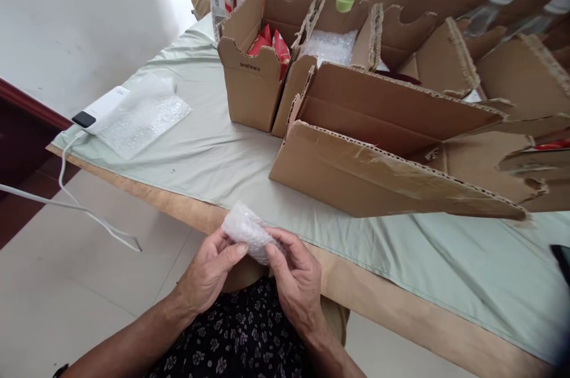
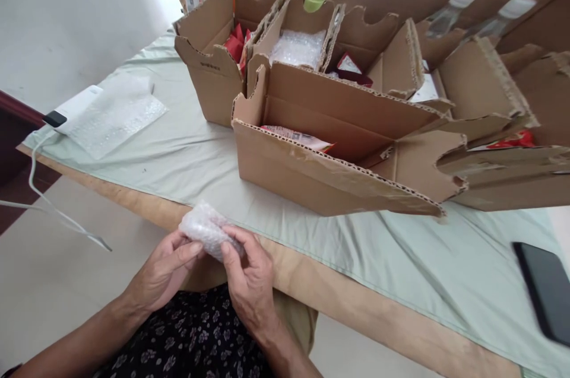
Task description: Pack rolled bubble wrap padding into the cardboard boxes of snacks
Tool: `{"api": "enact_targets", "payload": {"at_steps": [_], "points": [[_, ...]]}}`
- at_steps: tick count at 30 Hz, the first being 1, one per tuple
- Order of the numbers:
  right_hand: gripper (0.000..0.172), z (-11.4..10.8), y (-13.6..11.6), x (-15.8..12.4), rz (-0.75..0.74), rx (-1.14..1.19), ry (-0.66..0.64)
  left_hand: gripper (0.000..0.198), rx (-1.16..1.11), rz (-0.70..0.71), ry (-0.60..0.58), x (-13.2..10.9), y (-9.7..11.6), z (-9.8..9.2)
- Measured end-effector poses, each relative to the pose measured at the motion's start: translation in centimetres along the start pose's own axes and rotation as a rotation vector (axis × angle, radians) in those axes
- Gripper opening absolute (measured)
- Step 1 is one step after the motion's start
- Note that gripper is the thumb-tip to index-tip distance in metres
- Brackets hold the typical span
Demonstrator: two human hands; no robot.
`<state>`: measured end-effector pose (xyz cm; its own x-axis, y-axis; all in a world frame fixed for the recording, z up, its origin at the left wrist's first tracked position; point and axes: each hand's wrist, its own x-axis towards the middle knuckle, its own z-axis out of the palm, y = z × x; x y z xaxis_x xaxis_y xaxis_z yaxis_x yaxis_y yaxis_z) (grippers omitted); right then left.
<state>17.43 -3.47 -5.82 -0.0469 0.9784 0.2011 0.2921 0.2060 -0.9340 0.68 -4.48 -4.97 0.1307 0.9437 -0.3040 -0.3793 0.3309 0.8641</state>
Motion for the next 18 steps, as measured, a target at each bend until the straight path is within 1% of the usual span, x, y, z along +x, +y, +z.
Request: {"api": "enact_targets", "payload": {"at_steps": [1,3,4,6,7,8,9,10,11,12,13,14,15,16,17,18], "points": [[0.02,-0.3,-0.1,-0.1,-0.027,-0.042,-0.02,0.047,0.011,0.025,0.013,0.3,0.0,0.2],[0.024,-1.6,-0.2,-0.1,-0.108,-0.18,-0.02,0.039,0.107,0.094,0.027,0.7,0.1,0.3],[0.03,-2.6,-0.4,0.0,-0.143,-0.245,-0.031,0.034,0.193,0.134,0.015,0.8,0.3,0.3],[0.053,-4.8,-0.9,0.4,-0.177,-0.32,-0.108,0.028,0.422,0.232,-0.044,0.8,0.6,0.4],[0.065,-5.8,-1.3,0.6,-0.182,-0.338,-0.17,0.031,0.539,0.301,-0.079,0.8,0.7,0.5],[0.073,-6.7,-1.7,0.8,-0.19,-0.354,-0.232,0.041,0.644,0.378,-0.118,0.7,0.8,0.8],[0.077,-7.4,-2.2,1.1,-0.2,-0.372,-0.274,0.052,0.73,0.461,-0.154,0.7,0.7,1.0],[0.072,-7.9,-2.7,1.3,-0.212,-0.384,-0.301,0.065,0.799,0.543,-0.19,0.8,0.7,1.4],[0.058,-8.2,-3.2,1.7,-0.227,-0.382,-0.316,0.076,0.853,0.614,-0.23,0.8,0.6,1.8],[0.041,-8.5,-3.7,2.0,-0.244,-0.366,-0.332,0.083,0.895,0.667,-0.284,1.0,0.7,2.2],[0.026,-8.8,-4.2,2.4,-0.259,-0.342,-0.352,0.087,0.926,0.701,-0.343,1.2,0.9,2.5],[0.019,-9.3,-4.7,2.9,-0.273,-0.32,-0.375,0.087,0.945,0.727,-0.385,1.5,1.4,2.9],[0.018,-10.0,-5.1,3.3,-0.287,-0.307,-0.399,0.086,0.952,0.756,-0.397,1.9,2.0,3.2],[0.018,-10.8,-5.6,3.7,-0.307,-0.308,-0.421,0.086,0.957,0.792,-0.381,2.4,2.9,3.6],[0.017,-12.0,-6.1,4.0,-0.324,-0.33,-0.423,0.085,0.969,0.843,-0.329,3.0,3.9,4.1],[0.014,-13.3,-6.5,4.3,-0.346,-0.378,-0.377,0.084,0.994,0.909,-0.242,3.7,5.1,4.5]]}}
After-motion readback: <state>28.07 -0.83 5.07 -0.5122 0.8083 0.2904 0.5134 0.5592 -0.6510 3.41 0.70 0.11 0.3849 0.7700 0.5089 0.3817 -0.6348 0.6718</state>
